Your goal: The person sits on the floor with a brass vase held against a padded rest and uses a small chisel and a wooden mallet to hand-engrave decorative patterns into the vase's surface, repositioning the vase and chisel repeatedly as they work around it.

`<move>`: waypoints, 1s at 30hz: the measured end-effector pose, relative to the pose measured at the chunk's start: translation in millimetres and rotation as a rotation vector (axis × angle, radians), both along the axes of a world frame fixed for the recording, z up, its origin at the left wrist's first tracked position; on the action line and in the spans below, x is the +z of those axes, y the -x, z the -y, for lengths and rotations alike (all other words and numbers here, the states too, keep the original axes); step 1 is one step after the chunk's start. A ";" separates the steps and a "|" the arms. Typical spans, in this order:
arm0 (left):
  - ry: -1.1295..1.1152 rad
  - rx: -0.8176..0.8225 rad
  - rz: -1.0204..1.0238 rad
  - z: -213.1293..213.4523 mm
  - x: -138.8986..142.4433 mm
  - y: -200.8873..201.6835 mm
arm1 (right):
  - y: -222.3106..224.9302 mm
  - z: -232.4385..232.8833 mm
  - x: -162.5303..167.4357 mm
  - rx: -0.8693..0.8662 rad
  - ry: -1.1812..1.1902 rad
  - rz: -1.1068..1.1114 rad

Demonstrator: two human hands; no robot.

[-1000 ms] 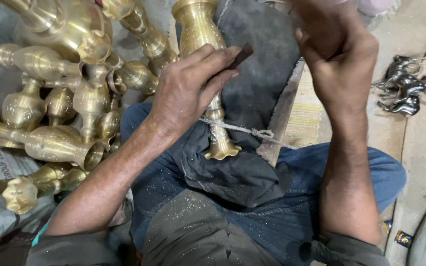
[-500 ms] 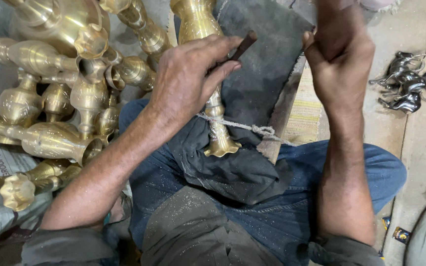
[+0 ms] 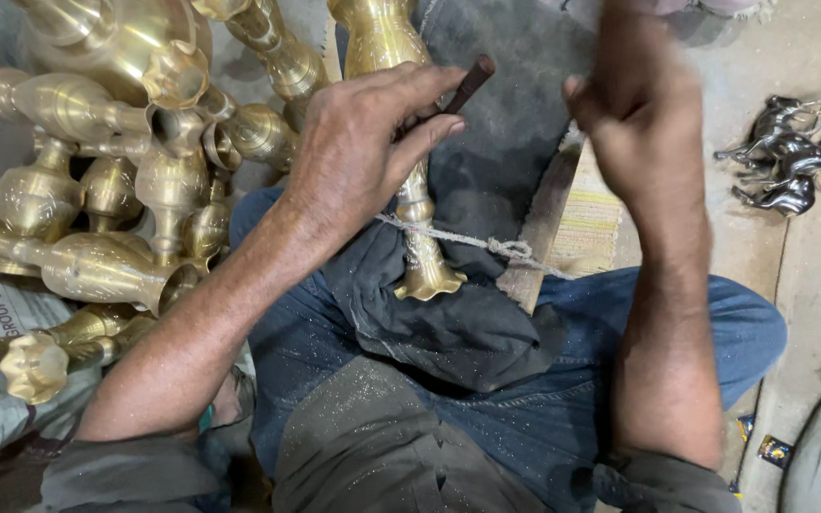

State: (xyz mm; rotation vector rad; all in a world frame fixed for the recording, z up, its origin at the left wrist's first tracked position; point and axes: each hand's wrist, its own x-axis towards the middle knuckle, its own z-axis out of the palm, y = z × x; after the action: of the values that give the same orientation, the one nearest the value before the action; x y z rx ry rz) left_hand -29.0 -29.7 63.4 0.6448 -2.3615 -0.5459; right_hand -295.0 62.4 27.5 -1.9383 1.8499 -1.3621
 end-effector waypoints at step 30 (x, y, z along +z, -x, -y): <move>-0.058 -0.016 0.034 2.6 -5.0 -6.3 | -10.9 -1.0 8.7 0.023 0.084 0.076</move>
State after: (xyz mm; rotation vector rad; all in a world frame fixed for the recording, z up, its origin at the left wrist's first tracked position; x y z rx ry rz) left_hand -22.7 -32.2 58.4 0.6670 -2.3922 -0.6164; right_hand -284.1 63.4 36.2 -1.9121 1.7579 -1.5068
